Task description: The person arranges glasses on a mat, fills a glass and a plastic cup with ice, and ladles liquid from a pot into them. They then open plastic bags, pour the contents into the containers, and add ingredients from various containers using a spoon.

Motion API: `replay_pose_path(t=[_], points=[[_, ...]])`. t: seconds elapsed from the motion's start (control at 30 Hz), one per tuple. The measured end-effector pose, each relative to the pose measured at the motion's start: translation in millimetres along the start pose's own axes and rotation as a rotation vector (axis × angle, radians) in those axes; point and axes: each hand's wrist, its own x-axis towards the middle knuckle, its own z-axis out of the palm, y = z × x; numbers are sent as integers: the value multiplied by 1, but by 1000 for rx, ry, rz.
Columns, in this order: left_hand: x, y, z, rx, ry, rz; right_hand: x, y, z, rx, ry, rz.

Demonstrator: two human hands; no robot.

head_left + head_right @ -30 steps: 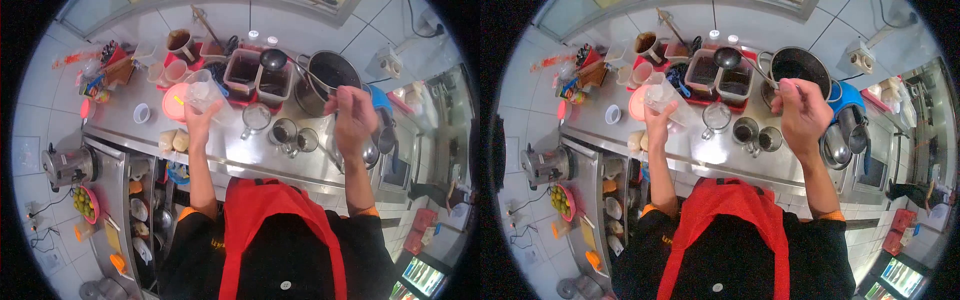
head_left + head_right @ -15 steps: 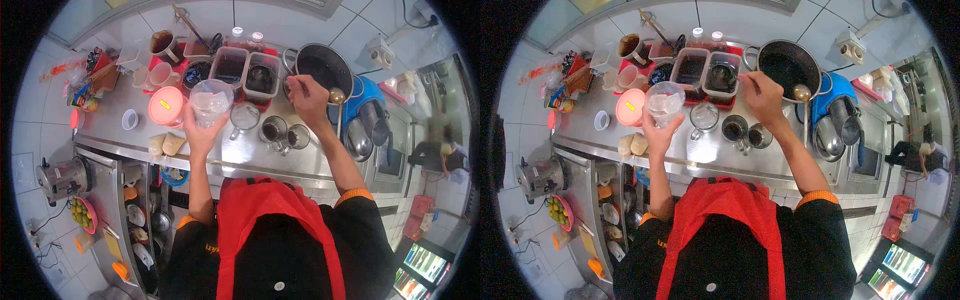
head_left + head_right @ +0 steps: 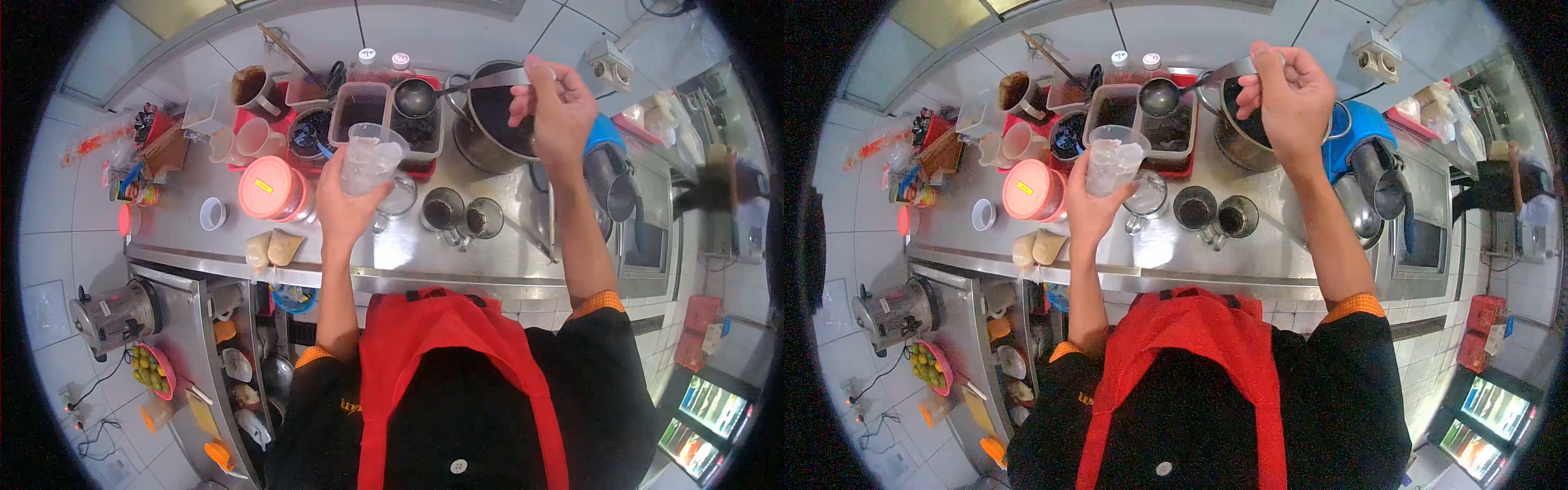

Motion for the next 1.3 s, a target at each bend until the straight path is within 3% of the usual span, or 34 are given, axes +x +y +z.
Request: replay_pose_path(t=[0.13,0.2,0.27,0.33,0.43,0.57,0.67,0.77,0.87,0.97,1.0,1.03,1.13,1.23,1.3], points=[[2,6,5,-41,6,-51,-33,-34,10,18,-78,-45],[3,2,7,-80,21,26,-51,-38,7,26,-130,-69],[5,19,0,-152,18,-3,-65,-32,0,-298,-394,-555],[5,26,-4,-223,17,-35,-70,-30,0,-341,-581,-878],[5,24,-8,-283,50,-19,-93,-21,5,-317,-577,-955],[5,11,-8,-383,113,29,-99,-14,4,-342,-542,-989],[1,4,-13,-374,169,29,-93,-10,-4,-298,-431,-868],[-11,-10,-21,-391,232,-22,-87,-4,-3,-322,-280,-610],[-35,-58,-31,-273,269,-92,-87,28,-6,-479,-208,-456],[-61,-86,-21,-112,361,-234,-80,62,-13,-565,-292,-592],[-70,-108,-22,-151,275,-198,-81,70,-11,-513,-291,-531],[-73,-129,-21,37,275,-69,-78,73,-8,-554,-254,-632],[-82,-134,-10,-112,207,-84,-79,83,-4,-527,-235,-583],[-79,-118,-2,-206,267,-168,-78,92,-5,-511,-225,-546],[-75,-125,-2,-157,248,-142,-77,98,-3,-517,-215,-512]])
